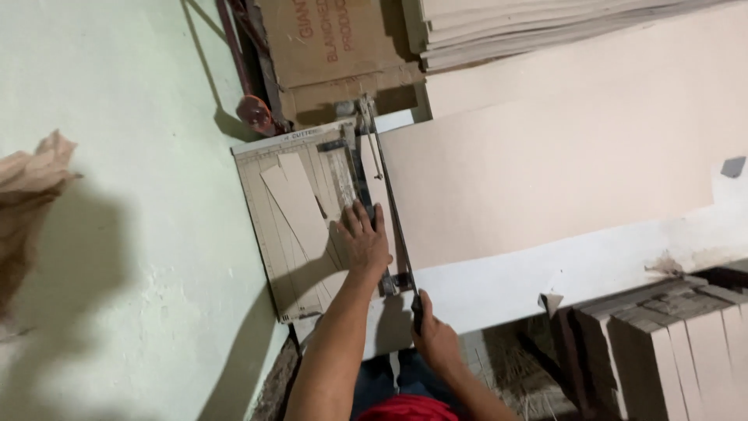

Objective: The person uses a manual paper cutter to slice large sheets of cardboard into smaller rectangular pieces. They repeatedly position the cardboard against the cutter's guide, pull the lever to make the cut, and then stack the resulting pieces on a nearby table.

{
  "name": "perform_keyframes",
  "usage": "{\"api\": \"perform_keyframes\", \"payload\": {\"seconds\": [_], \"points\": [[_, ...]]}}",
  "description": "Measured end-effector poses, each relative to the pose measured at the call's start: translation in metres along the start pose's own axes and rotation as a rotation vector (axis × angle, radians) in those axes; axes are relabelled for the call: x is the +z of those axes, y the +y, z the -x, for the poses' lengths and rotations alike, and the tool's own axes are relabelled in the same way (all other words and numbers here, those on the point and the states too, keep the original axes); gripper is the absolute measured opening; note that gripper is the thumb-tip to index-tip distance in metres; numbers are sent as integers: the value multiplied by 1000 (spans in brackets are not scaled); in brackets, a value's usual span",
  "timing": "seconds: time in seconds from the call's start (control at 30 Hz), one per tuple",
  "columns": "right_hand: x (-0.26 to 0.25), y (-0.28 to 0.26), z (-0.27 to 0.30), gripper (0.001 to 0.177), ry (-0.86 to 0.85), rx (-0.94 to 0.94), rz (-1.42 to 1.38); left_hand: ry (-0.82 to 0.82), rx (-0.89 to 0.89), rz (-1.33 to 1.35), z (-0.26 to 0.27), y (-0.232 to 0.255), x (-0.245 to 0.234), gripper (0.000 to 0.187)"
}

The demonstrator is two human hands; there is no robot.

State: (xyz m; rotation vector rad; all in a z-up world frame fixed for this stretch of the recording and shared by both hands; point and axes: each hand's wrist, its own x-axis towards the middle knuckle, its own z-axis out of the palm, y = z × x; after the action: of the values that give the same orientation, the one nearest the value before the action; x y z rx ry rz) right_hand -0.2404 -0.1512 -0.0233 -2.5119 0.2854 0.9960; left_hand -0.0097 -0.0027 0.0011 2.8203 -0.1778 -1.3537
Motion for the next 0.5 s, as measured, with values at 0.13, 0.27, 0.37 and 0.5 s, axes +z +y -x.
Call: {"api": "perform_keyframes", "payload": {"seconds": [0.13, 0.27, 0.37, 0.5], "points": [[-27, -23, 15, 80, 17, -81, -93, 77, -13, -39, -11, -1, 8, 135], [15, 3, -20, 108, 50, -128, 55, 74, -35, -40, -12, -2, 7, 134], [-19, -5, 3, 86, -63, -30, -41, -16, -14, -41, 7, 3, 0, 132], [-160, -82, 56, 94, -187, 69, -331, 317, 182, -80, 4, -6, 17, 108]]}}
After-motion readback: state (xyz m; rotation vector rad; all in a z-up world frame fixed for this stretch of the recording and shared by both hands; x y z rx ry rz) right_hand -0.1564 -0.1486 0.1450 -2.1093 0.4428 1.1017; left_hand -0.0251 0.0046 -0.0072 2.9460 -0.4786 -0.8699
